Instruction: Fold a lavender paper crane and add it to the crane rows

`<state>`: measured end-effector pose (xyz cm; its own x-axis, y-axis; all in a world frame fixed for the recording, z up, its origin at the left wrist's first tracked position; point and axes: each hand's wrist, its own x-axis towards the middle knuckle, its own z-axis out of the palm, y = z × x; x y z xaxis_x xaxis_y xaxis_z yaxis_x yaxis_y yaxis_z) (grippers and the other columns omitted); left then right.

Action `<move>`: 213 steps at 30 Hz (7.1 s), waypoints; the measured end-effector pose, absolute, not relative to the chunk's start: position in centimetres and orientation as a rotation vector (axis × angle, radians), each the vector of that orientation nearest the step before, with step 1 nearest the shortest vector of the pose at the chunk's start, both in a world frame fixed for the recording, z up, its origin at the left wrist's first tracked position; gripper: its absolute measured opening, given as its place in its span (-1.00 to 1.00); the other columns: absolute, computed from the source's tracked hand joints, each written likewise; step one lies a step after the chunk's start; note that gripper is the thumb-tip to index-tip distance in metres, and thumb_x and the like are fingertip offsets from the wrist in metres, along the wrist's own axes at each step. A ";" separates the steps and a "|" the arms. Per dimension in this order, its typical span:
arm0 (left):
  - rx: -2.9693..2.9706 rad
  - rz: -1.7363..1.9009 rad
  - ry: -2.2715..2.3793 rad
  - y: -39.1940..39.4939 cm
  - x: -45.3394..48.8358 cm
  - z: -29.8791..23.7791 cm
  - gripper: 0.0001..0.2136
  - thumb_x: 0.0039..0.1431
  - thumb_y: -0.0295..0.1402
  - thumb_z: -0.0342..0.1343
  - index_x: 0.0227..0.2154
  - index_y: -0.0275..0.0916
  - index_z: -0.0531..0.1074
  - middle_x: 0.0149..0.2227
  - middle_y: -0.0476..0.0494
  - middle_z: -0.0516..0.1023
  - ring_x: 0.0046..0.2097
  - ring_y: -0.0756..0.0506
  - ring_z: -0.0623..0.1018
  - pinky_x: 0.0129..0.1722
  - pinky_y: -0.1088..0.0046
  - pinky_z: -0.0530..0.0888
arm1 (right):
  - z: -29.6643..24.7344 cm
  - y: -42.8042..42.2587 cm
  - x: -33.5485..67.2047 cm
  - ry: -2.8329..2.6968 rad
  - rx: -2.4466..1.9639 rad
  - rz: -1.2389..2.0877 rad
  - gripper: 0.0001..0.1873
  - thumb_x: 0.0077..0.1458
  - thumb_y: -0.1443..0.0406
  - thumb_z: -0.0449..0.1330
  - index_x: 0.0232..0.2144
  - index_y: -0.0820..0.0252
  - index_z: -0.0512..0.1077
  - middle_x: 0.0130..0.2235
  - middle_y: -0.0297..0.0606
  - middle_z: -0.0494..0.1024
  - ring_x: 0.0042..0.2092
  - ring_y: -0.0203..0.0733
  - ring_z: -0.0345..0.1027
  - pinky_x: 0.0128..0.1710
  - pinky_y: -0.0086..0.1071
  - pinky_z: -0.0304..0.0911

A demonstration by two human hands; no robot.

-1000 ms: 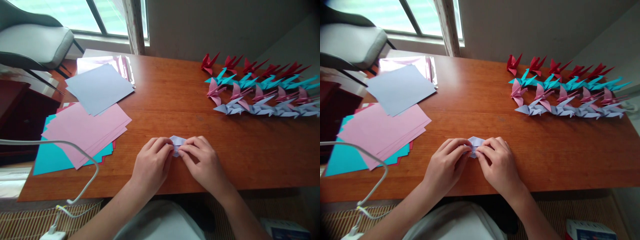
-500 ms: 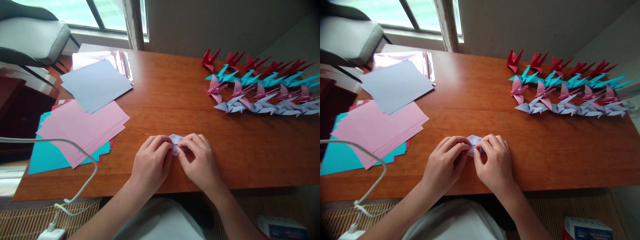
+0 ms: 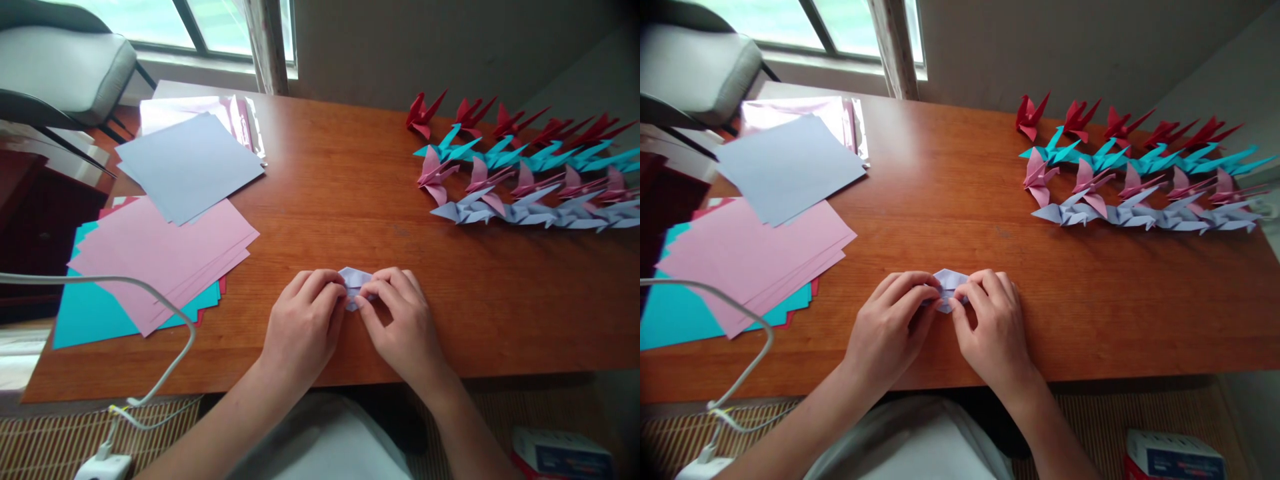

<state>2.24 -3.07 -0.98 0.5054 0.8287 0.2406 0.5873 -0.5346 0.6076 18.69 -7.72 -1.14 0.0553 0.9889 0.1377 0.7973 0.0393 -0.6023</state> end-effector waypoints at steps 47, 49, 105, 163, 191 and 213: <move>2.413 0.590 1.221 -3.1 2.7 -1.1 -0.89 0.31 -0.45 0.00 -0.29 -0.22 0.41 -0.15 -0.19 0.53 -0.15 -0.15 0.48 -0.12 0.25 0.48 | -2.3 -7.9 18.9 -1.808 -1.761 0.326 -0.70 0.13 0.55 0.02 -0.25 0.08 0.39 -0.22 -0.20 0.45 -0.15 -0.04 0.31 -0.15 -0.17 0.26; 2.419 0.578 1.243 -3.1 2.9 -1.1 -0.90 0.29 -0.46 0.00 -0.31 -0.22 0.40 -0.16 -0.19 0.52 -0.16 -0.16 0.48 -0.14 0.25 0.48 | -2.1 -7.9 18.9 -1.780 -1.748 0.361 -0.73 0.16 0.53 0.03 -0.25 0.08 0.39 -0.21 -0.20 0.45 -0.15 -0.05 0.32 -0.14 -0.16 0.27; 2.790 0.608 0.947 -2.5 0.1 -2.0 -0.77 0.32 -0.48 0.00 -0.03 -0.21 0.46 -0.01 -0.14 0.59 -0.06 -0.16 0.54 -0.08 0.25 0.46 | -2.8 -8.3 21.4 -1.853 -1.508 0.325 -0.66 0.21 0.41 0.18 0.01 0.02 0.45 0.01 -0.20 0.56 0.07 -0.04 0.39 0.12 -0.02 0.33; 2.846 0.400 1.021 -1.6 -0.8 0.4 -0.73 0.29 -0.55 -0.03 -0.08 -0.20 0.49 0.13 -0.15 0.55 0.21 -0.21 0.46 0.03 0.17 0.44 | -2.2 -8.2 18.5 -2.014 -1.620 0.161 -0.63 0.26 0.42 0.08 0.09 0.15 0.40 0.15 -0.08 0.49 0.12 0.03 0.38 0.09 -0.03 0.34; 2.813 0.605 0.863 -1.4 -0.9 -1.5 -0.78 0.34 -0.43 0.03 -0.05 -0.25 0.52 0.10 -0.16 0.56 0.11 -0.21 0.54 0.06 0.21 0.51 | -1.8 -6.7 20.4 -2.221 -1.388 0.152 -0.85 0.27 0.40 0.17 -0.18 0.19 0.54 -0.16 -0.19 0.60 -0.15 -0.14 0.42 -0.12 -0.26 0.38; 2.789 0.687 0.917 -1.3 -0.4 -1.2 -0.82 0.32 -0.45 0.06 -0.13 -0.23 0.55 0.06 -0.14 0.60 0.07 -0.19 0.58 0.01 0.23 0.55 | -1.9 -7.5 19.4 -2.146 -1.528 0.191 -0.73 0.24 0.43 0.17 -0.05 0.17 0.54 -0.11 -0.15 0.57 -0.14 -0.10 0.35 -0.11 -0.21 0.36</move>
<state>-0.43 -1.31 -1.21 0.7121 0.5892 0.3817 0.5318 -0.8077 0.2546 19.37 -7.51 -1.87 -0.2489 0.9172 0.3112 0.8480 0.3616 -0.3876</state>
